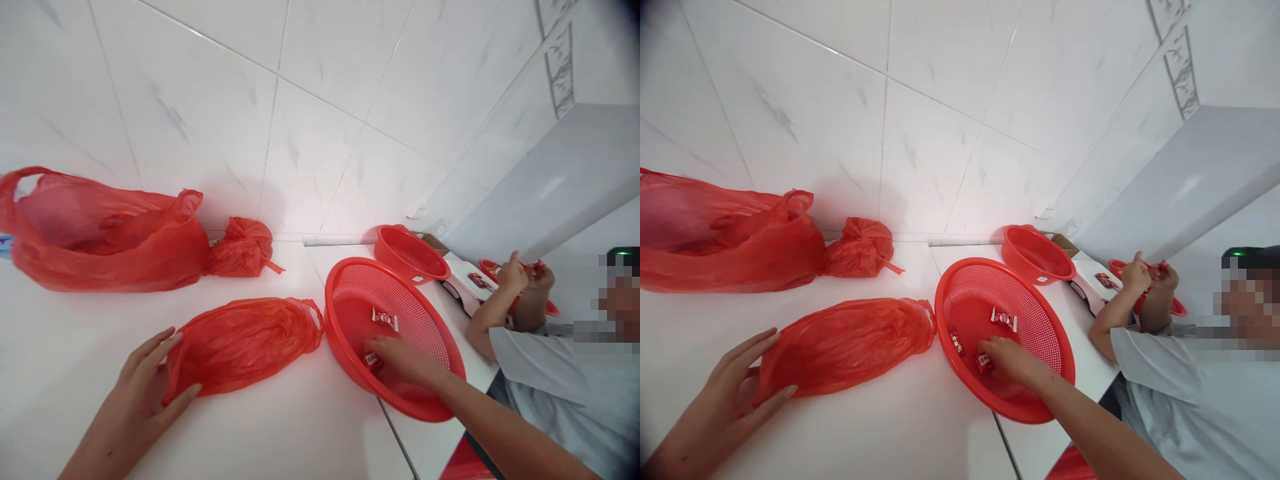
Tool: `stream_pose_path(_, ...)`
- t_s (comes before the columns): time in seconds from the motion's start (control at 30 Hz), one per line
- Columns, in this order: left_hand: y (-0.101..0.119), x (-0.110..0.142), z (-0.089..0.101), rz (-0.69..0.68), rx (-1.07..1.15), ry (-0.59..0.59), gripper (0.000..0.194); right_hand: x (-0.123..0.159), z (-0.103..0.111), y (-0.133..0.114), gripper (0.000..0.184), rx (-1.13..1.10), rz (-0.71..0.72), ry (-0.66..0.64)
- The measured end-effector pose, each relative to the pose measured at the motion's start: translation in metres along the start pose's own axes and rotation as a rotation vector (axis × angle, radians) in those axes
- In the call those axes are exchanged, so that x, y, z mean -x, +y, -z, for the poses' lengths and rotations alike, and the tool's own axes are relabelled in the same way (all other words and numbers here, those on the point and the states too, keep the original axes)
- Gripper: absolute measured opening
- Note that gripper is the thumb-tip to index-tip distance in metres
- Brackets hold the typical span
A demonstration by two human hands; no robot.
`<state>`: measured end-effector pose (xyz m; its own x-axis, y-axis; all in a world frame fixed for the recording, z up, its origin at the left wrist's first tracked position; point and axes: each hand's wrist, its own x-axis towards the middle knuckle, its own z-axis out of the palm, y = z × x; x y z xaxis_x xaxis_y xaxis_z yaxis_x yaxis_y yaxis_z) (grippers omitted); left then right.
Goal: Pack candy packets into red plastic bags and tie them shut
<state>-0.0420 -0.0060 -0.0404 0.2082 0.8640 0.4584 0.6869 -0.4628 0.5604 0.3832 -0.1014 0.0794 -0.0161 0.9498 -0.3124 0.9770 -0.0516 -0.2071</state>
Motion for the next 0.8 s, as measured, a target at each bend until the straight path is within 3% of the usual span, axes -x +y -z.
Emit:
stream_pose_path(0.1, 0.005, -0.001, 0.003, -0.040, -0.030, 0.071, 0.068, -0.001, -0.003, 0.007, 0.014, 0.008, 0.026, 0.001)
stream_pose_path(0.23, 0.018, 0.000, 0.011, 0.128, -0.018, 0.130, 0.074, -0.002, 0.003, 0.012, 0.012, -0.058, -0.021, 0.054)
stream_pose_path(0.37, 0.033, 0.003, 0.016, 0.194, 0.053, 0.137, 0.061, -0.004, 0.024, -0.004, 0.012, -0.076, 0.006, 0.167)
stream_pose_path(0.53, 0.039, 0.008, 0.014, 0.169, 0.146, 0.133, 0.047, -0.004, 0.054, -0.059, 0.013, -0.111, 0.065, 0.262)
stream_pose_path(0.67, 0.036, 0.010, 0.013, 0.184, 0.202, 0.123, 0.041, -0.011, 0.067, -0.114, 0.005, -0.107, 0.270, 0.188)
stream_pose_path(0.8, 0.035, 0.010, 0.014, 0.182, 0.232, 0.113, 0.037, -0.040, 0.059, -0.157, 0.005, -0.006, 0.464, 0.061)
